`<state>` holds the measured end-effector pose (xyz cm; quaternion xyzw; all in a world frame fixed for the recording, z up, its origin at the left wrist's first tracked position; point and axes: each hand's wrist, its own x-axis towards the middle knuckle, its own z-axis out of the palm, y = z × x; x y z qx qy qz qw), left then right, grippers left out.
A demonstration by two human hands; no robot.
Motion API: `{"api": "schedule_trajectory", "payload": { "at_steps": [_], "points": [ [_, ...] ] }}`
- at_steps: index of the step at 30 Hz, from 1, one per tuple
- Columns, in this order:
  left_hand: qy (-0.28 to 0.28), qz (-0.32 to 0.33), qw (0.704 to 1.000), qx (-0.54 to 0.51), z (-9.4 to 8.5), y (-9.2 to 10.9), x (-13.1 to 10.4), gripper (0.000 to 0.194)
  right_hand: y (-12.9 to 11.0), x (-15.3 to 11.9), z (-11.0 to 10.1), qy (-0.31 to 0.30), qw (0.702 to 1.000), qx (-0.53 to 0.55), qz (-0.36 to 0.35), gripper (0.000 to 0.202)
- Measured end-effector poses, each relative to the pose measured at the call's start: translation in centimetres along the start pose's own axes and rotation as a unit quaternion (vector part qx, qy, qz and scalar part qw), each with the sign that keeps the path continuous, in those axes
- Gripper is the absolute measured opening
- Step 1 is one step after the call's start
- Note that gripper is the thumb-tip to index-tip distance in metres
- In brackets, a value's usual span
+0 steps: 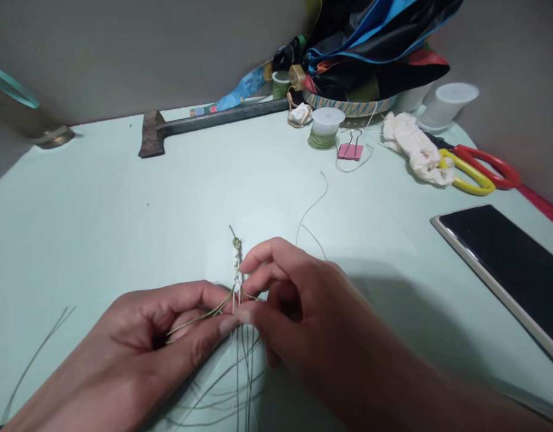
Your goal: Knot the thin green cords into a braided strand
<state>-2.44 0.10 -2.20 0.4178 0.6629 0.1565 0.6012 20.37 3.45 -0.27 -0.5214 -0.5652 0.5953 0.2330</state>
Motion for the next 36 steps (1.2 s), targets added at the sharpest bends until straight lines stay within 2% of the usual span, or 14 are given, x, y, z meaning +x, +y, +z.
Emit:
{"api": "schedule_trajectory", "payload": {
  "at_steps": [3, 6, 12, 16, 21, 25, 27, 29, 33, 36],
  "points": [
    [0.015, -0.003, 1.0, 0.023, -0.2, -0.4, -0.1, 0.046, -0.1, 0.3, 0.2, 0.014, 0.999, -0.027, -0.012, 0.018],
    [0.003, -0.003, 0.999, 0.049, -0.4, 0.0, -0.1, 0.052, -0.1, 0.2, 0.1, 0.021, 0.999, -0.042, -0.015, 0.018],
    [0.023, 0.011, 0.998, 0.065, -0.1, 2.2, 0.1, 0.037, 0.2, -0.3, -0.3, 0.057, 0.991, -0.108, -0.061, 0.011],
    [0.026, 0.01, 0.997, 0.068, 0.3, 3.0, 0.1, 0.035, 0.6, -0.3, -0.6, 0.045, 0.982, -0.152, -0.099, 0.016],
    [0.023, -0.005, 0.997, 0.07, 0.3, 2.3, -0.6, 0.041, 0.7, -0.2, -0.8, 0.029, 0.97, -0.214, -0.116, 0.024],
    [-0.03, -0.015, 0.998, 0.056, -0.2, 1.1, -0.6, 0.054, 0.2, -0.2, -0.7, 0.036, 0.969, -0.227, -0.093, 0.027],
    [-0.052, -0.005, 0.998, 0.045, -0.3, 0.8, -0.4, 0.057, -0.1, -0.3, -0.6, 0.036, 0.977, -0.2, -0.061, 0.023],
    [-0.045, 0.008, 0.998, 0.048, -0.3, 0.8, -0.2, 0.057, -0.4, -0.4, -0.7, 0.025, 0.989, -0.144, -0.01, 0.012],
    [-0.048, 0.023, 0.997, 0.061, 0.1, 2.0, -0.3, 0.057, -1.1, -0.4, -1.2, -0.037, 0.994, 0.018, 0.102, 0.006],
    [-0.073, 0.044, 0.995, 0.056, 0.5, 3.3, -0.6, 0.055, -1.5, -0.6, -1.6, -0.067, 0.984, 0.117, 0.113, 0.01]
  ]
}}
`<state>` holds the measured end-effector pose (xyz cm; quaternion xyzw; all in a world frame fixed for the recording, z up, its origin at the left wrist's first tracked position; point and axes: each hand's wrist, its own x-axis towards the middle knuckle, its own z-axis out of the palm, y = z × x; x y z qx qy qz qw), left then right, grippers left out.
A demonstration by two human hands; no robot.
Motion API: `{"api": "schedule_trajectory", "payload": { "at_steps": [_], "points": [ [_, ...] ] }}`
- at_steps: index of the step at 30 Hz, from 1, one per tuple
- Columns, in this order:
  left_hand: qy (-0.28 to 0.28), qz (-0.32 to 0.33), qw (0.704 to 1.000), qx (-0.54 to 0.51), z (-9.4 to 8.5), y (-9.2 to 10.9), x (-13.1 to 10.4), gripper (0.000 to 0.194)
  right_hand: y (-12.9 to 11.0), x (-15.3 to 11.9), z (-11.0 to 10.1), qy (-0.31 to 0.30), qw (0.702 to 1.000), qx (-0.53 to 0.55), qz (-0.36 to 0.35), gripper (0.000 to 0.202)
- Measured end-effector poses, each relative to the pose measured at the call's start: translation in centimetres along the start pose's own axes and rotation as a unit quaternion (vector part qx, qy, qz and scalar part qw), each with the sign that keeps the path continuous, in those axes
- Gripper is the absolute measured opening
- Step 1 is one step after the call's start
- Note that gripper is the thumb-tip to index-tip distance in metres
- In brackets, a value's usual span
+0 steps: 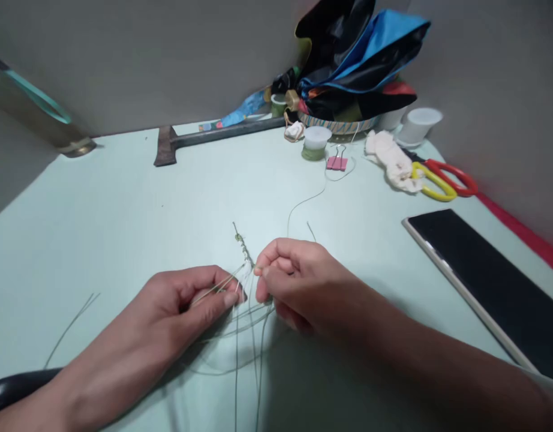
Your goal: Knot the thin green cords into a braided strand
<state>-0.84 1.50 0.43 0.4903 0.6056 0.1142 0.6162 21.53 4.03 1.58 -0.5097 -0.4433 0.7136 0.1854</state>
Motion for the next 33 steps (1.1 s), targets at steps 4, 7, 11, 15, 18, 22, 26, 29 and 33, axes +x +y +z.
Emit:
{"api": "schedule_trajectory", "payload": {
  "at_steps": [4, 7, 11, 15, 18, 22, 26, 29, 33],
  "points": [
    [0.038, 0.033, 0.999, -0.022, 0.8, 1.2, -0.5, 0.054, 0.7, -1.1, -0.1, -0.029, 0.999, 0.012, -0.025, 0.01],
    [0.084, 0.047, 0.994, -0.06, 1.6, 1.1, -1.5, 0.053, 2.0, -2.7, -0.4, -0.029, 0.999, -0.021, -0.025, 0.003],
    [0.103, 0.057, 0.989, -0.093, 2.8, 0.0, -3.2, 0.056, 4.1, -5.6, -1.1, -0.032, 0.997, -0.048, -0.059, 0.017],
    [0.107, 0.071, 0.985, -0.115, 4.0, -1.3, -4.4, 0.049, 5.7, -8.0, -1.6, -0.025, 0.992, -0.061, -0.105, 0.026],
    [0.101, 0.084, 0.984, -0.121, 4.8, -2.0, -5.1, 0.045, 6.4, -8.9, -1.6, -0.005, 0.988, -0.081, -0.128, 0.029],
    [0.084, 0.099, 0.984, -0.119, 5.5, -2.0, -6.4, 0.041, 6.8, -9.9, -1.6, 0.012, 0.98, -0.094, -0.173, 0.028],
    [0.085, 0.12, 0.985, -0.095, 5.5, -1.1, -7.8, 0.038, 6.6, -10.8, -1.4, 0.024, 0.974, -0.085, -0.21, 0.027],
    [0.093, 0.152, 0.98, -0.085, 5.5, -0.3, -8.2, 0.029, 6.3, -11.0, -1.0, 0.018, 0.971, -0.061, -0.231, 0.024],
    [0.064, 0.181, 0.977, -0.095, 6.1, 0.3, -8.4, 0.024, 5.8, -10.5, -0.2, -0.009, 0.968, -0.014, -0.251, 0.023]
  ]
}}
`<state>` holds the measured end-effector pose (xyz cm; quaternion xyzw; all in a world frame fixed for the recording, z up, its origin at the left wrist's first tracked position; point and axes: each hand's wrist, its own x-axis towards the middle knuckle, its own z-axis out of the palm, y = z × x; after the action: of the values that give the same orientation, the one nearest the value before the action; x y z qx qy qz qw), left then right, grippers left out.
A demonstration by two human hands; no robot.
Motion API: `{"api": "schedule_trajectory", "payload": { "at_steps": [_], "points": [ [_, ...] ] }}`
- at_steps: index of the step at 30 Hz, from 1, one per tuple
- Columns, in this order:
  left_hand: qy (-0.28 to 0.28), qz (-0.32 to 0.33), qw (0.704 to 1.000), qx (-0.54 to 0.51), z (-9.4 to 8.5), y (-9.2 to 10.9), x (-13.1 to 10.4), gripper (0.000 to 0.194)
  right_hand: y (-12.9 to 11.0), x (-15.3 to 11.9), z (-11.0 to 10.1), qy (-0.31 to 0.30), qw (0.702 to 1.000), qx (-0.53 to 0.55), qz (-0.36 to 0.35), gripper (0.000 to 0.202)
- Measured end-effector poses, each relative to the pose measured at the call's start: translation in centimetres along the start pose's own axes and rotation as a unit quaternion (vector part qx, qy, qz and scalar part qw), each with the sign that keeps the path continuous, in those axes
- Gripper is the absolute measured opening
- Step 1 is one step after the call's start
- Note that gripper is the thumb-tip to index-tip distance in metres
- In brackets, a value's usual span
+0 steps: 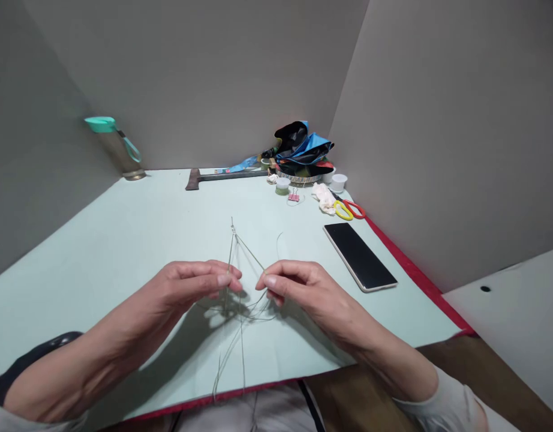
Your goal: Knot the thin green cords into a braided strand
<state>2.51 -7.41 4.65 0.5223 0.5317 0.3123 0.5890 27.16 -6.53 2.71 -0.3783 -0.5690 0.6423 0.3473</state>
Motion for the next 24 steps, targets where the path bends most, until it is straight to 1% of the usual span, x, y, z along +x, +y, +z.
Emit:
{"api": "schedule_trajectory", "payload": {
  "at_steps": [3, 5, 8, 10, 12, 16, 18, 21, 24],
  "points": [
    [-0.016, 0.007, 1.0, -0.02, 0.6, 0.2, -0.1, 0.023, -0.2, 0.6, 0.6, -0.019, 0.999, 0.032, -0.015, 0.024],
    [-0.038, 0.009, 0.999, -0.037, 0.8, 0.3, -0.1, 0.023, -0.3, 0.9, 1.0, -0.03, 0.998, 0.045, -0.024, 0.024],
    [-0.071, 0.0, 0.995, -0.067, 0.9, 0.3, 0.1, 0.02, -0.4, 1.0, 1.5, -0.031, 0.997, 0.057, -0.03, 0.023],
    [-0.081, -0.011, 0.993, -0.083, 0.8, 0.1, 0.2, 0.018, -0.5, 0.9, 1.8, -0.028, 0.997, 0.06, -0.027, 0.023],
    [-0.084, -0.021, 0.992, -0.089, 0.6, -0.3, 0.1, 0.02, -0.5, 0.6, 1.9, -0.02, 0.998, 0.048, -0.025, 0.023],
    [-0.076, -0.033, 0.992, -0.092, 0.2, -0.9, -0.3, 0.022, -0.2, 0.1, 2.1, 0.019, 1.0, -0.005, -0.024, 0.024],
    [-0.076, -0.037, 0.992, -0.093, 0.2, -1.0, -0.3, 0.021, 0.1, 0.0, 2.3, 0.033, 0.999, -0.015, -0.025, 0.025],
    [-0.081, -0.039, 0.992, -0.091, 0.3, -0.9, -0.2, 0.022, 0.7, 0.0, 2.7, 0.049, 0.998, 0.0, -0.041, 0.023],
    [-0.087, -0.028, 0.991, -0.095, 0.4, -0.7, -0.1, 0.019, 1.2, 0.2, 3.1, 0.052, 0.997, 0.04, -0.049, 0.019]
  ]
}}
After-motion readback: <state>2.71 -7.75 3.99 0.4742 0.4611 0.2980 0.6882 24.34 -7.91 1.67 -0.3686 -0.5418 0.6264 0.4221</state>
